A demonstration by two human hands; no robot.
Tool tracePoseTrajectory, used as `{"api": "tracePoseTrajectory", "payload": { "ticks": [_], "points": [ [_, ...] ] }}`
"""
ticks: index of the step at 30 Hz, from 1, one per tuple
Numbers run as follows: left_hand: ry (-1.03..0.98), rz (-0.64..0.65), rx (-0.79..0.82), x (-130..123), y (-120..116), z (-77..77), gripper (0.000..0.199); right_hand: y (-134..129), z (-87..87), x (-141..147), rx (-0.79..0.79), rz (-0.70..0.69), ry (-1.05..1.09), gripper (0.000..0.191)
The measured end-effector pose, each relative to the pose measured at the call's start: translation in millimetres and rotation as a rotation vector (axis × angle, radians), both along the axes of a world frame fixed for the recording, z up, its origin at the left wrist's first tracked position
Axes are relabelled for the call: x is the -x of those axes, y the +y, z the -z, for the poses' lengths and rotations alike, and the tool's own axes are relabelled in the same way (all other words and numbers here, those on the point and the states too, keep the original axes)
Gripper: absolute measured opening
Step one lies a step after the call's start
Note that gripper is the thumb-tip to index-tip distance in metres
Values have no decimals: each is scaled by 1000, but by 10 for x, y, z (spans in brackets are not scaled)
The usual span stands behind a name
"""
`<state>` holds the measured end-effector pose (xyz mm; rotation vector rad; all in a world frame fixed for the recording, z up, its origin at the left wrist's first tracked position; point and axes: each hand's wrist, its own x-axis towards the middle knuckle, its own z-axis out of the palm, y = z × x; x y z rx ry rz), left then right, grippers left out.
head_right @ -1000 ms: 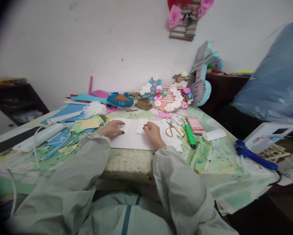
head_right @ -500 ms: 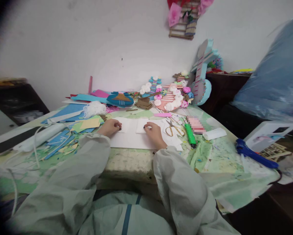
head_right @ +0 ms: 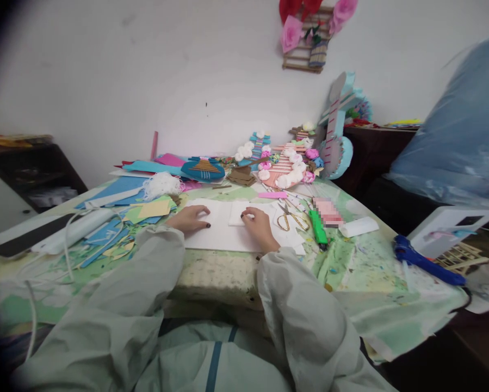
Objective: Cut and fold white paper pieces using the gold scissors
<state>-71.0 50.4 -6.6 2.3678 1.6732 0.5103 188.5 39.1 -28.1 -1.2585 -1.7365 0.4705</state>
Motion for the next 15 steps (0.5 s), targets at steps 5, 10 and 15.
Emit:
{"api": "tracePoseTrajectory", "payload": {
  "ticks": [5, 10, 15],
  "points": [
    [-35, 16, -72, -27, -62, 92, 41, -36, 7, 7, -3, 9, 25, 21],
    [52, 30, -194, -177, -223, 120, 25, -104, -3, 31, -26, 22, 6, 21],
    [245, 50, -224, -338, -364, 72, 20, -150, 8, 31, -47, 28, -29, 20]
  ]
}}
